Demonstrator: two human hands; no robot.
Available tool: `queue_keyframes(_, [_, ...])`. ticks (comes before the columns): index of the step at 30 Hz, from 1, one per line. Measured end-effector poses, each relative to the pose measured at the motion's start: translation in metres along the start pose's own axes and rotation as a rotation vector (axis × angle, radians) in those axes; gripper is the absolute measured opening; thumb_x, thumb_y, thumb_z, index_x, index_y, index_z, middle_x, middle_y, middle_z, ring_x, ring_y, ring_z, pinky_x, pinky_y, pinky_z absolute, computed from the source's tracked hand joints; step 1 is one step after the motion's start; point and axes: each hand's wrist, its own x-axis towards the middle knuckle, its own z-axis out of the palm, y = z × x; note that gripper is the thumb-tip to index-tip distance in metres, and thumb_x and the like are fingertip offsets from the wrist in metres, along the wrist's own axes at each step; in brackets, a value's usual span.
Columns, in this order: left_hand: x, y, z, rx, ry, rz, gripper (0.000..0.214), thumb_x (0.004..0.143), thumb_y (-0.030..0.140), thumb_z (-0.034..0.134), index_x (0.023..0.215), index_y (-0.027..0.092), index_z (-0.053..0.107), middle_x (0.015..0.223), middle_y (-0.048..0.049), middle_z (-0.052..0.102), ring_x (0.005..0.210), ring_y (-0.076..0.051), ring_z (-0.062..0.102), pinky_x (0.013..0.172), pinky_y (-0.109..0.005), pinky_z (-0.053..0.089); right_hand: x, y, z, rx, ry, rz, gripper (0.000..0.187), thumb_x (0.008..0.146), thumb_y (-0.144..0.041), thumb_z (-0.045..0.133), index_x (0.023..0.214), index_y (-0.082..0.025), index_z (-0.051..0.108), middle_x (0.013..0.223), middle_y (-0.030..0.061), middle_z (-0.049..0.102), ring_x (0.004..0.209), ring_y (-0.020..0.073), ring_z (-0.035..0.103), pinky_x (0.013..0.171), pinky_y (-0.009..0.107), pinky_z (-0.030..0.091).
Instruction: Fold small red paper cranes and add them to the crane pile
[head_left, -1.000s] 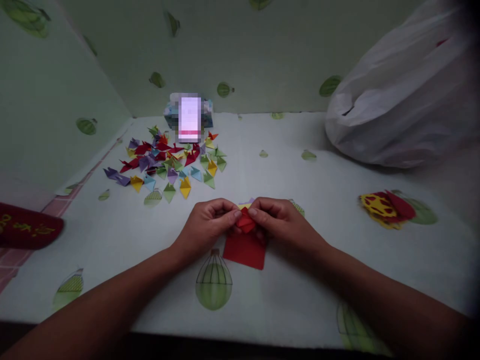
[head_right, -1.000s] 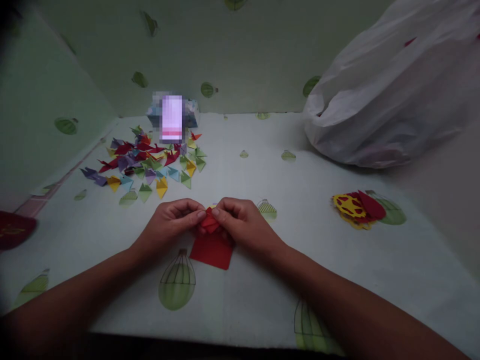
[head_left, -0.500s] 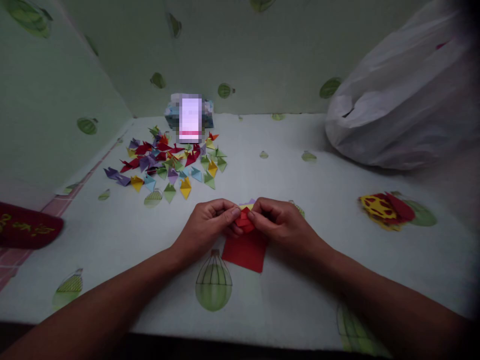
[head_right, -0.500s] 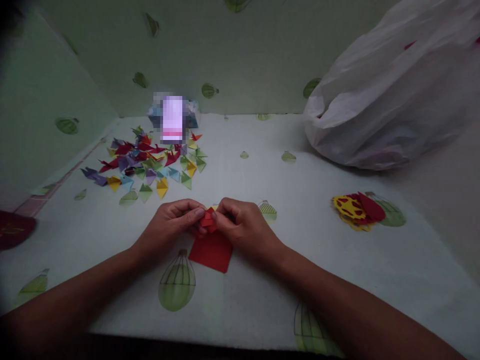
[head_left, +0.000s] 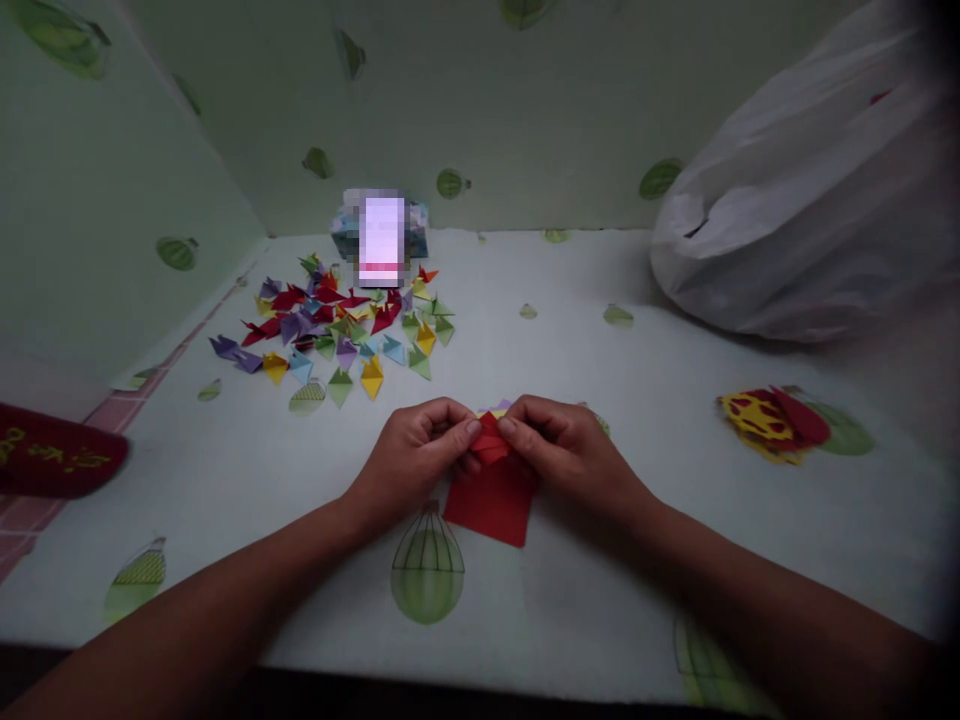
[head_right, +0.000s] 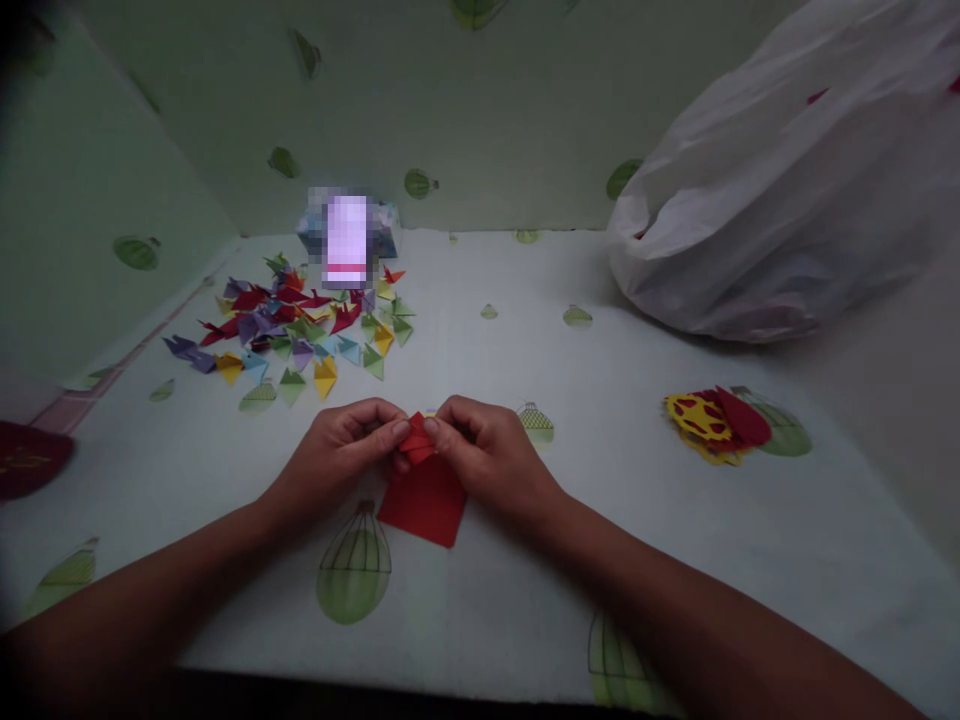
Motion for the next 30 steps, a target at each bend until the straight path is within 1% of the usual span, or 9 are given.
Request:
queue_keyframes(2, [0.0007,0.0004,-0.0009,-0.017,-0.006,0.017,0.018,0.089,0.030,0.065,0.080,0.014,0.066,0.064,0.0003,0.067,0.059,-0.009,0.061,0.059,-0.020,0.048,0.0008,-0.0005,-0.0019,0.116,-0.062,0.057,0.030,0.091,-0.038,0.054,0.069,-0.017,0.057,0.059,-0.0017,0.053,0.054,0.0104,0.045,0.052,0.024,0.034])
queue_keyframes(4, [0.0013,0.0002,-0.0014,-0.048,-0.020,0.017,0.018,0.089,0.030,0.065,0.081,0.014,0.067,0.066,0.0001,0.068,0.060,-0.009,0.062,0.060,-0.019,0.049,0.0018,-0.0008,-0.0033,0.165,-0.096,0.091,0.028,0.090,-0.038,0.056,0.071,-0.017,0.058,0.060,-0.0016,0.054,0.055,0.0105,0.046,0.052,0.024,0.035])
queue_keyframes(10, [0.0015,-0.0021,-0.0012,-0.117,-0.043,-0.040,0.026,0.092,0.037,0.061,0.082,0.014,0.066,0.070,-0.0018,0.068,0.061,-0.011,0.064,0.061,-0.021,0.051,0.0045,0.0003,-0.0066,0.037,-0.055,0.051,0.023,0.088,-0.032,0.056,0.072,-0.016,0.060,0.061,-0.0011,0.054,0.056,0.0104,0.043,0.053,0.025,0.033])
queue_keyframes(13, [0.0014,-0.0024,-0.0017,-0.120,-0.056,-0.057,0.027,0.092,0.039,0.061,0.081,0.014,0.067,0.073,-0.0025,0.069,0.062,-0.011,0.064,0.060,-0.021,0.050,0.0047,0.0014,-0.0071,0.049,-0.053,0.049,0.023,0.088,-0.032,0.055,0.073,-0.016,0.060,0.059,-0.0016,0.053,0.055,0.0105,0.043,0.052,0.024,0.033])
queue_keyframes(16, [0.0017,-0.0027,-0.0023,-0.120,-0.071,-0.046,0.023,0.089,0.036,0.065,0.084,0.014,0.069,0.078,-0.0034,0.070,0.064,-0.010,0.063,0.061,-0.021,0.050,0.0045,0.0012,-0.0070,0.070,-0.036,0.046,0.024,0.088,-0.033,0.056,0.071,-0.017,0.058,0.058,-0.0021,0.052,0.054,0.0102,0.043,0.051,0.024,0.032])
queue_keyframes(22, [0.0026,-0.0025,-0.0004,-0.149,-0.041,-0.059,0.018,0.081,0.031,0.072,0.079,0.013,0.068,0.070,-0.0023,0.068,0.061,-0.010,0.060,0.061,-0.023,0.049,0.0043,0.0017,-0.0073,0.115,-0.037,0.058,0.025,0.088,-0.034,0.058,0.070,-0.017,0.060,0.057,-0.0024,0.052,0.053,0.0100,0.043,0.050,0.024,0.032])
queue_keyframes(26, [0.0025,-0.0018,0.0011,-0.130,-0.019,-0.043,0.018,0.081,0.030,0.072,0.076,0.014,0.067,0.066,-0.0010,0.067,0.058,-0.010,0.058,0.060,-0.022,0.047,0.0034,0.0018,-0.0069,0.161,-0.036,0.062,0.026,0.088,-0.034,0.059,0.069,-0.016,0.061,0.057,-0.0024,0.052,0.053,0.0098,0.043,0.050,0.024,0.032])
queue_keyframes(30, [0.0020,-0.0013,0.0009,-0.096,-0.023,-0.030,0.017,0.081,0.030,0.072,0.078,0.014,0.067,0.065,-0.0004,0.066,0.058,-0.009,0.057,0.058,-0.021,0.046,0.0020,0.0012,-0.0056,0.169,-0.027,0.081,0.028,0.087,-0.035,0.060,0.066,-0.016,0.058,0.058,-0.0018,0.053,0.052,0.0092,0.044,0.049,0.023,0.033])
